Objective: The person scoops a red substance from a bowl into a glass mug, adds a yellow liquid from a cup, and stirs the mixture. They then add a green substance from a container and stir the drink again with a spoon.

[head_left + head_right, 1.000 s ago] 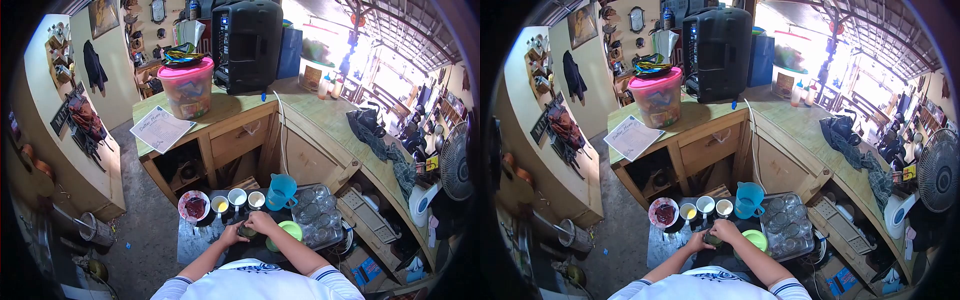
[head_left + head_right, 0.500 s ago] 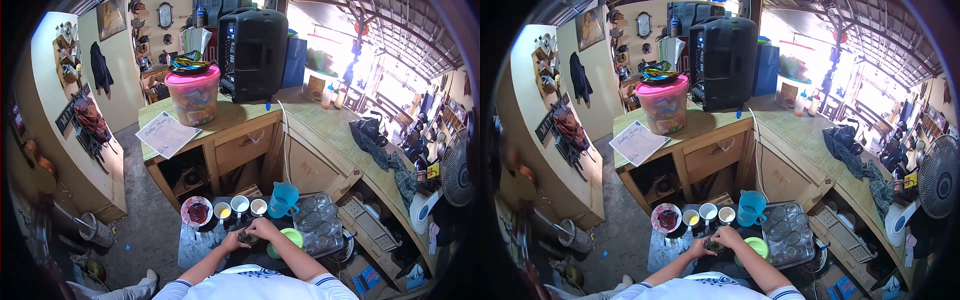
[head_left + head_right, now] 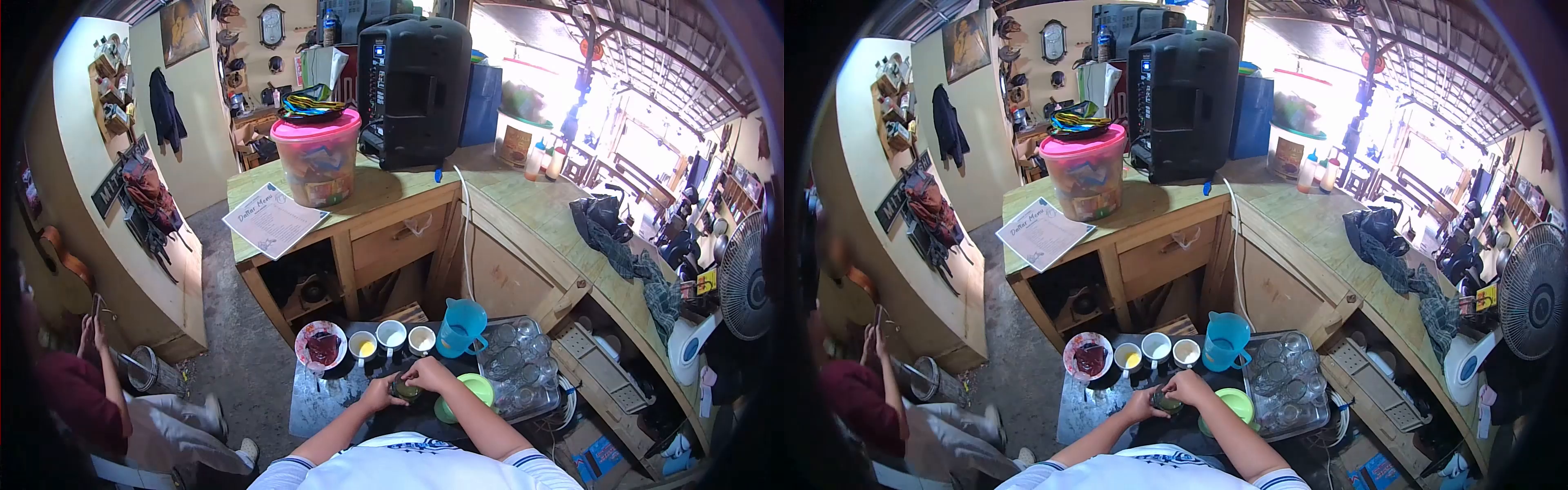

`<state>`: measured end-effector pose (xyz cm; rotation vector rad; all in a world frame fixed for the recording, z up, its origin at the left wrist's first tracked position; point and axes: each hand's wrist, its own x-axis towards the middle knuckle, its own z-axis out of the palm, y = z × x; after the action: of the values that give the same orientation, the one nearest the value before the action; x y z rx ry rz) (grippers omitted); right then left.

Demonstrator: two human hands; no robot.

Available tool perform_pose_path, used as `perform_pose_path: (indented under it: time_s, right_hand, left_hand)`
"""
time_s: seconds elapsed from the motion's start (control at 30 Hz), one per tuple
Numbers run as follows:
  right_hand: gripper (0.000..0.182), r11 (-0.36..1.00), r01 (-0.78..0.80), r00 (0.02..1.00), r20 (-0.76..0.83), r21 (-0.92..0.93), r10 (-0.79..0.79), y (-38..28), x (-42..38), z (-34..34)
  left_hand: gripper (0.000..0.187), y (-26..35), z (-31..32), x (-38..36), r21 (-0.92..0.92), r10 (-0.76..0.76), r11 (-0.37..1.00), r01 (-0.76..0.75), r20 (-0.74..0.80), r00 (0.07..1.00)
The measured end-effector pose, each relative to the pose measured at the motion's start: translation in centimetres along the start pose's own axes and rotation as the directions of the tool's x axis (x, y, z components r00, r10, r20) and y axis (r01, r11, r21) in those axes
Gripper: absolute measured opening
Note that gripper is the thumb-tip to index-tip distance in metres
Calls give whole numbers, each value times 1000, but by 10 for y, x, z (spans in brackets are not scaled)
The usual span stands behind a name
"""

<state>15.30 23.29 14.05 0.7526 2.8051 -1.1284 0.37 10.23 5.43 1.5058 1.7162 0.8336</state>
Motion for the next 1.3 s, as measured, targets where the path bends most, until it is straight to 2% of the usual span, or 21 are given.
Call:
perform_pose_path:
  time_s: [0.13,0.3,0.4,0.43,0.5,0.53,0.6,0.7,0.73,0.8,0.9,1.03,1.1,1.3]
  right_hand:
    - [23,998,-7,999,-38,-70,4,-1,1,1]
    - [19,991,88,980,-170,-96,-103,-9,-2,-1]
    - [18,984,68,978,-184,-162,-98,-11,-5,0]
    - [18,985,68,978,-184,-161,-97,-11,-5,0]
    - [19,997,27,996,-79,-73,-32,-9,-3,0]
    - [19,997,27,996,-78,-73,-32,-8,-3,0]
    - [19,989,131,970,-198,-64,-141,-7,-3,1]
    - [18,992,51,976,-207,-117,-75,-9,-4,1]
    - [18,992,50,975,-208,-118,-74,-8,-4,0]
    - [18,995,7,997,-82,-98,-15,-9,-3,0]
    - [19,999,0,992,-128,-40,-5,-10,-1,-1]
    - [19,998,43,988,-146,-52,-50,-1,1,0]
    - [20,998,52,991,-122,-44,-57,0,1,3]
    - [21,999,14,993,-120,-31,-18,0,0,2]
  left_hand:
    - [92,4,-3,-1,-13,-10,1000,10,-11,1000]
    - [89,9,-4,-2,-7,-39,999,39,7,999]
    - [89,-1,2,0,-56,-2,998,1,-22,1000]
    - [89,-1,2,0,-56,-3,998,2,-21,1000]
    - [90,0,1,-1,-24,23,999,-23,-35,999]
    - [90,1,0,-1,-25,22,999,-23,-36,999]
    - [91,2,-1,-1,-32,15,999,-15,-1,1000]
    - [91,-6,3,2,-25,-2,1000,2,-11,1000]
    - [91,-5,3,2,-24,-1,1000,1,-10,1000]
    - [90,-2,1,0,-29,-37,999,37,-5,999]
    - [89,2,-1,-1,-53,11,999,-12,-18,1000]
    - [89,6,-3,2,-11,22,1000,-23,-27,999]
    - [88,13,-6,-2,-26,-25,999,25,14,1000]
    - [87,10,-5,-1,-15,-1,1000,1,-11,1000]
